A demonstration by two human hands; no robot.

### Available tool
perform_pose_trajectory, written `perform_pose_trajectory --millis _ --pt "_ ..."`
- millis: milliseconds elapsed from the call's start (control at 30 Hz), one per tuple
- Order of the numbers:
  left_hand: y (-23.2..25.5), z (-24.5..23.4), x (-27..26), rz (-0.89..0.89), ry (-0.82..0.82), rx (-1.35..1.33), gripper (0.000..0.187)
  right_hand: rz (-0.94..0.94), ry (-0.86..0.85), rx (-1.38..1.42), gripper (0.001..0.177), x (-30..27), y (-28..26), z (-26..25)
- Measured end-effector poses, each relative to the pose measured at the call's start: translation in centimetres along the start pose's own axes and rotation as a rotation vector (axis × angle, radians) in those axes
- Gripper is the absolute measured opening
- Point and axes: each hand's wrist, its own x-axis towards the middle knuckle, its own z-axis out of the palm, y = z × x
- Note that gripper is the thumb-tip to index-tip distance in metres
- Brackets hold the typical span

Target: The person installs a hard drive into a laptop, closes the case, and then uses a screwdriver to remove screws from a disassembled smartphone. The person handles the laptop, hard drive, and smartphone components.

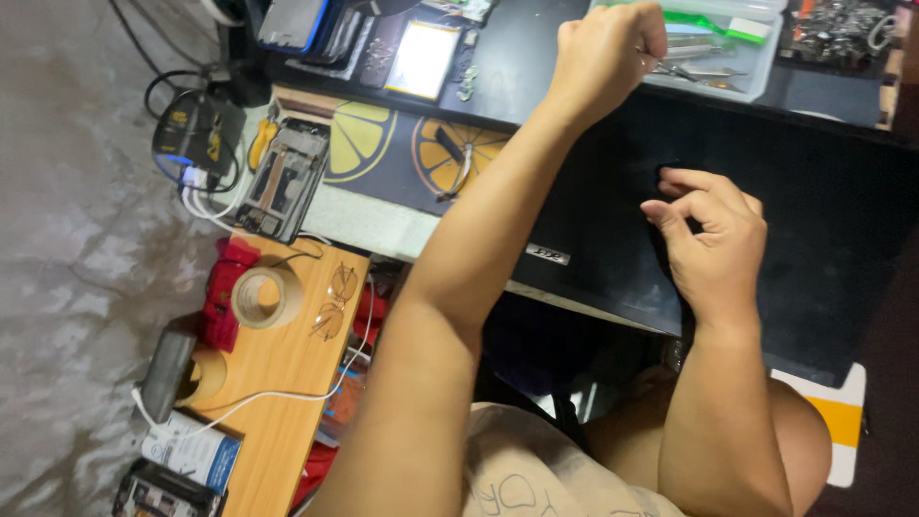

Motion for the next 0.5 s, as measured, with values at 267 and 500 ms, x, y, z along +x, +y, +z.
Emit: perform_pose_trajectory --millis 267,500 --pt "8.6 -5.3 -1.7 0.255 0.029 0.037 0.016 -0.003 -0.005 0.011 0.010 -0.1 0.6 0.2" --pt "21.7 -13.9 -9.7 1.013 -0.079 0.872 0.038 -0.103 -0.055 0.090 0.006 1.2 0.4 -0.3"
